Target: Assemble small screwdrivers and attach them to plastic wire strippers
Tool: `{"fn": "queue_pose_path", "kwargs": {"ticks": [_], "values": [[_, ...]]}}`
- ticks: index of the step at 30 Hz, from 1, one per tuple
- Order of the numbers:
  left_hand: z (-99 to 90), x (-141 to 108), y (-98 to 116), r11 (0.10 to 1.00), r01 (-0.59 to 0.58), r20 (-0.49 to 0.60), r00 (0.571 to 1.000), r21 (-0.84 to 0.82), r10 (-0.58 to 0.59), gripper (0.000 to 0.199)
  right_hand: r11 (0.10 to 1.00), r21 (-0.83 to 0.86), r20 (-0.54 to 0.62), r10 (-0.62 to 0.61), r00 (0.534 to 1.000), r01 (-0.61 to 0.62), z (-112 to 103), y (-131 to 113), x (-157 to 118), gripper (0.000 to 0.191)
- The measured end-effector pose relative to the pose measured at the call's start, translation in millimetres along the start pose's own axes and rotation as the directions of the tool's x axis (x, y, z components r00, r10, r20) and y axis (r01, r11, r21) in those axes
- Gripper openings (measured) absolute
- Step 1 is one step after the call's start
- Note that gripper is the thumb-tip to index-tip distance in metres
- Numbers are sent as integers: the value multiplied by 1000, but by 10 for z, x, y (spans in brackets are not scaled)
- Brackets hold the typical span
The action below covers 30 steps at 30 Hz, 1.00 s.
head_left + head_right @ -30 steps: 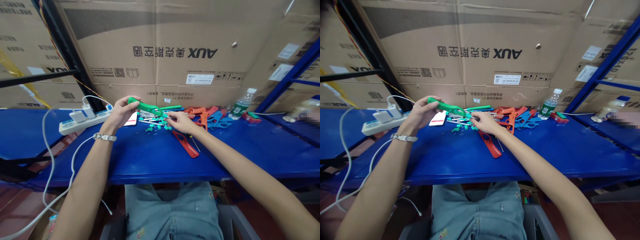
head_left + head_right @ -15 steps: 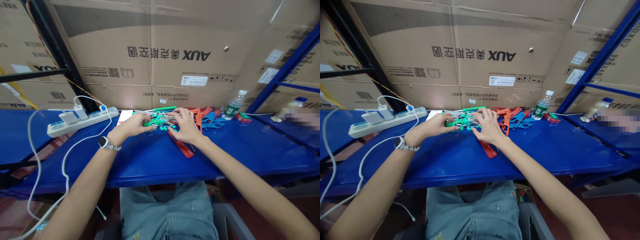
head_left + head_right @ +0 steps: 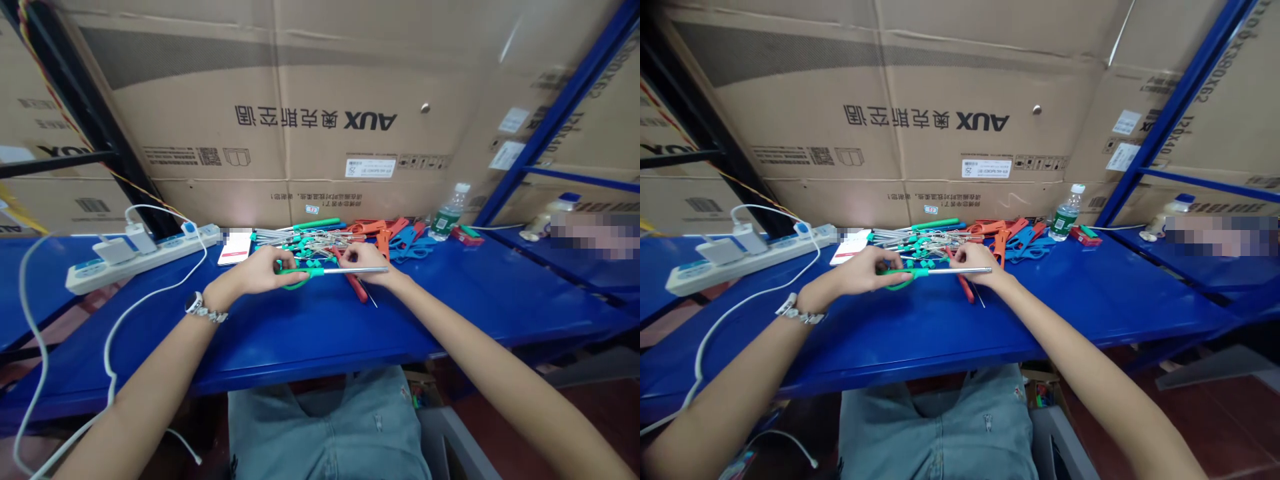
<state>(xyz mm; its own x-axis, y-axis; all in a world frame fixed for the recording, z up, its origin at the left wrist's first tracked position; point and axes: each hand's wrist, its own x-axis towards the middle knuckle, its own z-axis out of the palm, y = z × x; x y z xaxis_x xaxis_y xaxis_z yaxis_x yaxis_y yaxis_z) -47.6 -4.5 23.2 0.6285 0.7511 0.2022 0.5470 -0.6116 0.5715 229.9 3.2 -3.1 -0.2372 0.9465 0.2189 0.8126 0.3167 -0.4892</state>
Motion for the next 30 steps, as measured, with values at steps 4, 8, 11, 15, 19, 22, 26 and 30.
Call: {"fn": "queue_pose_path", "kwargs": {"ticks": [4,8,11,15,19,22,26,30], "values": [[184,53,-32,999,-43,86,995,-26,45,45,981,195,-171,61,983,-26,-211,200,222,19],[378,119,-51,994,-52,105,994,92,42,44,1000,22,-277,18,961,-12,-467,265,405,14],[463,140,-17,966,-93,11,996,240,93,39,969,-246,-270,-69,960,1,-592,259,537,15],[514,137,10,916,-153,-70,979,372,192,38,895,-441,-208,-33,978,-64,-599,303,690,28],[534,134,-9,901,-156,-79,976,405,205,41,872,-472,-154,63,986,-129,-479,391,711,32],[534,139,-11,895,-147,-81,977,421,198,42,881,-462,-138,41,990,-101,-369,382,584,31],[528,146,-6,891,-134,-73,980,433,183,39,953,-302,-142,-70,987,24,-231,229,251,26],[497,142,-21,885,-139,-65,980,444,187,40,957,-209,-39,-211,977,199,-138,51,-120,21]]}}
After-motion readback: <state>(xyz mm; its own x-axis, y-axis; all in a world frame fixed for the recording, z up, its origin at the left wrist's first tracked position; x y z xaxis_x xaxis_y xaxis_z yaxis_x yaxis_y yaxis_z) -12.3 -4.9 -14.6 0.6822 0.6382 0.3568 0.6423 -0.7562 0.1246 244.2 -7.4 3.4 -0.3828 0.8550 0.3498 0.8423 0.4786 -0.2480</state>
